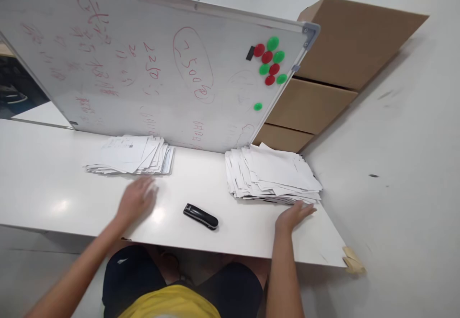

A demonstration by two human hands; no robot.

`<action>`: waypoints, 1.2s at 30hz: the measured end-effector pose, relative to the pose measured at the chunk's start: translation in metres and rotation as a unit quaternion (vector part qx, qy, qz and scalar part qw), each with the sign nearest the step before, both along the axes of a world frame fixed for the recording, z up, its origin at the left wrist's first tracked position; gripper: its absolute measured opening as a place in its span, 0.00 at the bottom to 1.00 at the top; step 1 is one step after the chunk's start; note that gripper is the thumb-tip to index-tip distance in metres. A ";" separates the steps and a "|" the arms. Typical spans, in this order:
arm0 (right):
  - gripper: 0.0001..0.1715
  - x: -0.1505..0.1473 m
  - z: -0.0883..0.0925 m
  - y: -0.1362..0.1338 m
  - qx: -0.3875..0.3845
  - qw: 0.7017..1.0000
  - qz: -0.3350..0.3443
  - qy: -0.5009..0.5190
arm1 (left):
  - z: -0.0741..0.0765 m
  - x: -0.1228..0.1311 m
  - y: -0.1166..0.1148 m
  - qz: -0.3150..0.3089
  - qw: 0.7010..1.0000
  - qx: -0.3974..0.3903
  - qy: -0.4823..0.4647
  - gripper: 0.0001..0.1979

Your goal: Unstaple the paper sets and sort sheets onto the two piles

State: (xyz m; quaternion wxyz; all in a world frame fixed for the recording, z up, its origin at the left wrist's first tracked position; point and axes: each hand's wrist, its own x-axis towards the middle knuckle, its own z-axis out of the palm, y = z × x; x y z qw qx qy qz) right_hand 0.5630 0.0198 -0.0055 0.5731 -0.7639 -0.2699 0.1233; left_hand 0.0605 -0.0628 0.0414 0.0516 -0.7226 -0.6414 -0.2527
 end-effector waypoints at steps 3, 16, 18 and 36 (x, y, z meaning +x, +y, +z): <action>0.43 -0.013 -0.007 -0.031 0.009 1.000 0.019 -0.004 | 0.017 -0.055 0.050 0.136 0.991 -0.016 0.000 0.34; 0.37 -0.029 -0.003 -0.056 0.022 0.996 0.069 -0.042 | 0.018 -0.051 0.030 0.181 0.983 0.010 -0.029 0.19; 0.33 -0.033 0.004 -0.059 0.036 0.995 0.073 -0.050 | 0.011 -0.025 0.014 0.166 0.985 0.040 -0.031 0.16; 0.21 -0.241 0.009 -0.212 -0.073 0.757 0.602 0.241 | 0.001 0.103 -0.108 0.173 0.784 0.039 -0.594 0.20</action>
